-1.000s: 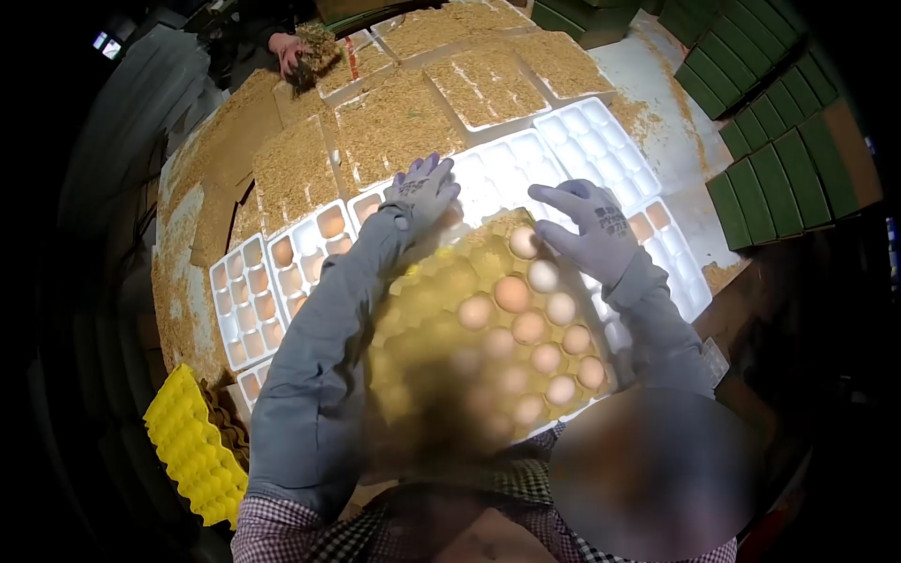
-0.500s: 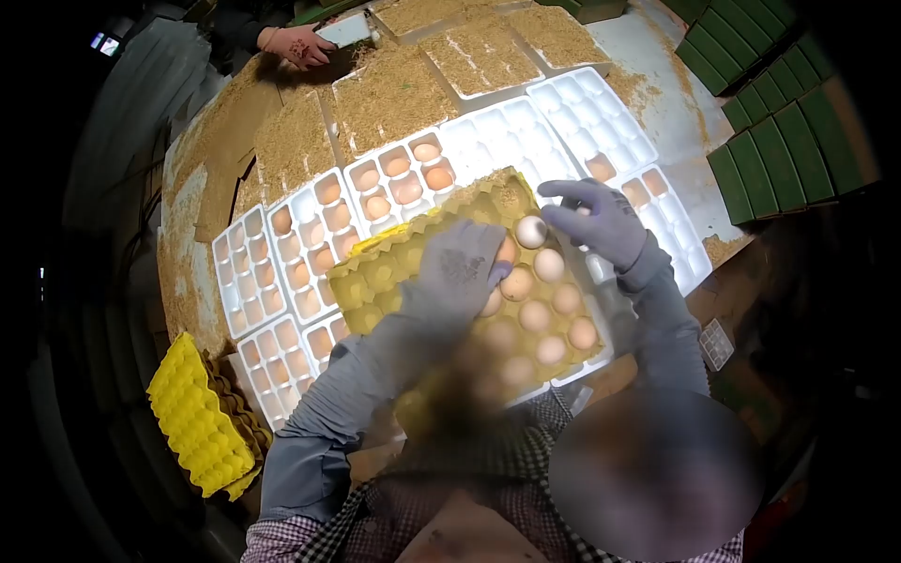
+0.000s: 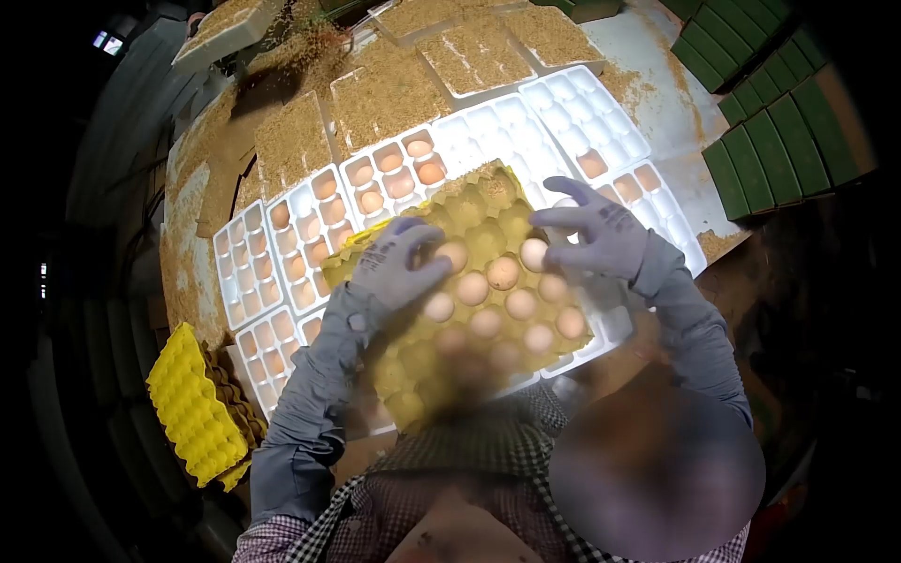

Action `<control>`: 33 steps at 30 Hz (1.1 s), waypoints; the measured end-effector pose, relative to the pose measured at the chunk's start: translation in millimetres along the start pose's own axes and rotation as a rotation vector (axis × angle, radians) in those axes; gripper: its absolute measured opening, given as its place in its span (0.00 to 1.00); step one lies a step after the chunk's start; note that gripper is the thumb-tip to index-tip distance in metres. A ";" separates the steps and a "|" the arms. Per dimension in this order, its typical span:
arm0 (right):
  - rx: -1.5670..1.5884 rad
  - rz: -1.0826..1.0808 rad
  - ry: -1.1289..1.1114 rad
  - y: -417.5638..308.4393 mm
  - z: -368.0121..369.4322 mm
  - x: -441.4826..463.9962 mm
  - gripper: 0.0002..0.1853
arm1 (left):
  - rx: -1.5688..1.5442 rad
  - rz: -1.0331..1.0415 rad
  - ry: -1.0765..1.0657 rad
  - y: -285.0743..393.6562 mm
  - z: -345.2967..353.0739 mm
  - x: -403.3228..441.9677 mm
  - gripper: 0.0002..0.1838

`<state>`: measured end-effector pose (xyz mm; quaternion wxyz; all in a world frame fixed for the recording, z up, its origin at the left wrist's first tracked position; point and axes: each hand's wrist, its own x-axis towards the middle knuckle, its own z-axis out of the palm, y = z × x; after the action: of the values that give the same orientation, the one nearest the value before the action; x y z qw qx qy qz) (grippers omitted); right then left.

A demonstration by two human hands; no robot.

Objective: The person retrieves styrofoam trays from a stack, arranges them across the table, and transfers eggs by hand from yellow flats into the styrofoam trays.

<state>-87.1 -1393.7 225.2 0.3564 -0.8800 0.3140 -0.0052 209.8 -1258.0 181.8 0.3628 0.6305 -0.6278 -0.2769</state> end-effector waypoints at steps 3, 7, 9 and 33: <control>-0.734 -0.037 -0.190 -39.0 19.6 21.3 0.27 | 0.474 -0.073 -0.417 29.0 13.0 2.5 0.20; -0.583 -0.099 -0.189 -31.5 1.9 28.5 0.27 | 0.388 -0.118 -0.485 31.7 3.1 12.1 0.23; -0.124 -0.173 0.069 -4.8 -15.9 35.2 0.29 | 0.081 -0.165 -0.272 33.0 -13.2 12.2 0.25; -0.200 -0.365 0.541 103.8 3.3 143.4 0.23 | 0.155 0.086 -0.103 -75.4 45.7 195.0 0.30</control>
<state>-28.2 -1528.4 126.5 0.1652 -0.9190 0.2335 -0.2714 229.0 -1460.5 115.1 0.2919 0.6142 -0.6915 -0.2437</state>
